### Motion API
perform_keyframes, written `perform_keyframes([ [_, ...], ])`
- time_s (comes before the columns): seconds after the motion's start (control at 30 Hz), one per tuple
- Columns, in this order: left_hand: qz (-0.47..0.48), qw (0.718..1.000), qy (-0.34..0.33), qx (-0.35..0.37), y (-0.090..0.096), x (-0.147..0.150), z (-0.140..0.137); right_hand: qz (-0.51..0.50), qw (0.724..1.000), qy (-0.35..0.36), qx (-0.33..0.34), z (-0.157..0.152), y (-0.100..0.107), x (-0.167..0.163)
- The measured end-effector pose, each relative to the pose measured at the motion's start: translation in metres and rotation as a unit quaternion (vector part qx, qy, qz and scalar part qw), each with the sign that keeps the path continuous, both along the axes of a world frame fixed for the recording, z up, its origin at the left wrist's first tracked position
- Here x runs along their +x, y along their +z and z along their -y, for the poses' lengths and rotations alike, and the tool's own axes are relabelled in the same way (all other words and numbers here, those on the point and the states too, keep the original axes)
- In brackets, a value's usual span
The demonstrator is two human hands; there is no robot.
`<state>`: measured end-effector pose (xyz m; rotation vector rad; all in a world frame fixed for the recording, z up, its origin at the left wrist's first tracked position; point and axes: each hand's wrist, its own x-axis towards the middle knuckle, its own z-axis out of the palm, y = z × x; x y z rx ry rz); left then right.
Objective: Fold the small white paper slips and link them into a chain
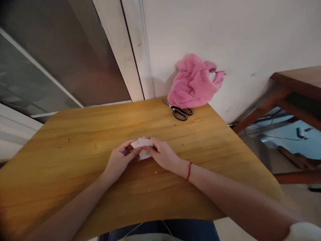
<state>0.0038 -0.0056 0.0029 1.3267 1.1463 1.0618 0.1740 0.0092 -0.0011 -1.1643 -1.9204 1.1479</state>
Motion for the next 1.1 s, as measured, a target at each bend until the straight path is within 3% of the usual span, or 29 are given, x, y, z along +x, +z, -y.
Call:
perform_keyframes([
  [0.47, 0.032, 0.995, -0.007, -0.089, -0.005, -0.001, -0.001, -0.010, 1.000, -0.004, -0.009, 0.000, 0.003, -0.001],
  [0.63, 0.010, 0.996, 0.007, -0.087, -0.003, 0.001, -0.001, -0.040, 0.999, -0.020, -0.005, -0.003, 0.001, -0.001],
  [0.83, 0.049, 0.994, -0.014, -0.096, -0.004, 0.004, -0.001, -0.037, 0.998, -0.051, -0.018, -0.004, 0.001, -0.001],
  [1.1, 0.039, 0.998, 0.018, -0.038, -0.005, 0.001, 0.000, -0.097, 0.986, -0.132, -0.029, -0.013, 0.002, 0.006],
])
